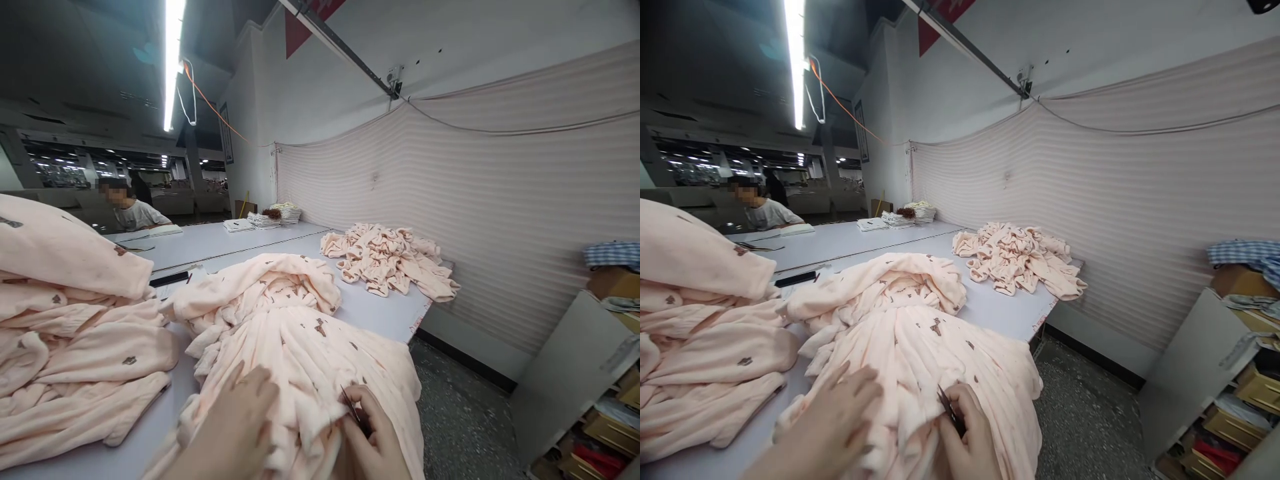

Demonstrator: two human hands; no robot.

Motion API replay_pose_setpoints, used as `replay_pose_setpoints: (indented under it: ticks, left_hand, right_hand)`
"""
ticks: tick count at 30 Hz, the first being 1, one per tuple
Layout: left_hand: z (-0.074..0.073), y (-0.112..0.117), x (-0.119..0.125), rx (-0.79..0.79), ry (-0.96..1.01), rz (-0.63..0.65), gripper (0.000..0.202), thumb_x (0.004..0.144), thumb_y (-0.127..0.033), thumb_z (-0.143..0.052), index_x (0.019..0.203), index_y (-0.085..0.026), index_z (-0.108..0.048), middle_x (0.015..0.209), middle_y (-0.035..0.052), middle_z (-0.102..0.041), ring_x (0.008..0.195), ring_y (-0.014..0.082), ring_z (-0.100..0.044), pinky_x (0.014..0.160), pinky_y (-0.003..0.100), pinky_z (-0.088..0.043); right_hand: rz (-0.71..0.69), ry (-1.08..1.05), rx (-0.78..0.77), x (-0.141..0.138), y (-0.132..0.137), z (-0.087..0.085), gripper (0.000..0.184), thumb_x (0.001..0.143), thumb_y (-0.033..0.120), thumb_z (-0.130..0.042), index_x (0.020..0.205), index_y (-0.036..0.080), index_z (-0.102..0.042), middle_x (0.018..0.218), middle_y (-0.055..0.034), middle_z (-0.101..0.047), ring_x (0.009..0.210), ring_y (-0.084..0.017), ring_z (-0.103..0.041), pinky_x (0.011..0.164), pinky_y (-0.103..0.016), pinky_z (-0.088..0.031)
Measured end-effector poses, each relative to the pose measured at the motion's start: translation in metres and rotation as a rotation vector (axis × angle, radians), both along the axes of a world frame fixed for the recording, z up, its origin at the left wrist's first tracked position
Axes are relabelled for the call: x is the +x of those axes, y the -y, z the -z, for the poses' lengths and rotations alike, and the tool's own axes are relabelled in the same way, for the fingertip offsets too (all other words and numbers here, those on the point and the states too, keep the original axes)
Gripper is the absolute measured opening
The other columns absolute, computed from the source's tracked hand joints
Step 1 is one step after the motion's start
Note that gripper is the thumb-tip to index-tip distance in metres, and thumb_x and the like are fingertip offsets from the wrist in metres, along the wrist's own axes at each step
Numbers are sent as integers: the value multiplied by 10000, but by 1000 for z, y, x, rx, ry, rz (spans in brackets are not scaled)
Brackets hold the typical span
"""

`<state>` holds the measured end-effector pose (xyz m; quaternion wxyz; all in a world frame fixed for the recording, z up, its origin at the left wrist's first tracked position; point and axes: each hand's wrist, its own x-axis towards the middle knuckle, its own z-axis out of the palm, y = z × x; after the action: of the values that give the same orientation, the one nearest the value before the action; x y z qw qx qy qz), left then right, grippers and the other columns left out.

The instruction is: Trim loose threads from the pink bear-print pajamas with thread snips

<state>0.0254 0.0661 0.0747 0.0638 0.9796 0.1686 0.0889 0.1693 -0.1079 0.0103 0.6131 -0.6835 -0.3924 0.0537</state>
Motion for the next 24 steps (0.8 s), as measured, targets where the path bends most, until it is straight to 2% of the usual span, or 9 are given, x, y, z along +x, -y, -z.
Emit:
replay_pose_setpoints:
  ticks: [2, 4, 6, 8, 12, 14, 17, 21, 24]
  left_hand:
    - [7, 29, 9, 0, 136, 75, 288, 687, -200, -537, 964, -222, -615, 1157, 105, -599, 1099, 320, -508, 924, 486, -363]
    - [18, 45, 18, -88, 222, 78, 236, 720, -176, -505, 931, -226, -597, 990, 72, -641, 963, 279, -552, 875, 457, -378]
    - [30, 48, 22, -175, 302, 36, 224, 740, -91, -423, 864, -218, -560, 823, 41, -625, 810, 236, -560, 813, 417, -385]
    - [41, 45, 22, -219, 430, -8, 207, 753, -70, -387, 838, -212, -512, 800, 45, -593, 789, 234, -537, 781, 393, -378]
    - [55, 41, 19, -284, 641, -23, 144, 780, -117, -408, 844, -224, -478, 799, 45, -548, 807, 242, -497, 756, 369, -365]
    - [56, 42, 18, -313, 669, -19, 139, 780, -122, -411, 835, -227, -484, 776, 38, -536, 782, 236, -489, 747, 364, -365]
    - [54, 44, 18, -375, 676, -41, 138, 766, -134, -429, 819, -228, -514, 778, 40, -550, 793, 241, -493, 731, 357, -381]
    - [43, 43, 16, -517, 712, -104, 234, 716, -151, -487, 910, -226, -592, 930, 62, -629, 927, 258, -524, 808, 354, -407]
    - [30, 36, 15, -738, 550, -27, 210, 741, -217, -518, 894, -214, -662, 902, 57, -666, 912, 254, -556, 825, 344, -415]
  right_hand:
    - [-16, -88, 62, -6, -4, 1, 138, 846, 312, -511, 830, 201, -592, 748, -8, -596, 718, -154, -588, 601, -200, -449]
    - [-40, -77, 70, -9, -5, 5, 120, 832, 284, -510, 843, 197, -593, 737, -8, -610, 700, -151, -595, 598, -201, -456]
    - [-34, 42, 5, -8, -1, 6, 114, 780, 189, -505, 839, 208, -600, 754, -2, -620, 691, -149, -596, 621, -212, -464]
    - [-26, 157, -114, -5, 6, 0, 197, 723, 110, -493, 830, 226, -611, 780, 8, -625, 697, -146, -603, 644, -217, -474]
    - [-125, 232, -239, -2, 15, -24, 229, 789, 165, -540, 981, 247, -633, 902, -12, -644, 819, -154, -647, 720, -209, -508]
    - [-131, 302, -254, -4, 14, -34, 246, 849, 236, -523, 1075, 249, -618, 940, -31, -644, 833, -159, -656, 710, -208, -514]
    - [-55, 424, -296, -11, 10, -37, 232, 899, 265, -450, 1039, 256, -635, 901, -35, -652, 771, -166, -661, 652, -218, -508]
    - [18, 381, -320, -16, 6, -21, 214, 804, 269, -563, 1015, 262, -596, 903, -10, -675, 770, -172, -672, 633, -215, -503]
    - [115, 365, -314, -10, 0, -5, 212, 748, 159, -492, 923, 257, -562, 813, 14, -668, 680, -161, -662, 572, -217, -477]
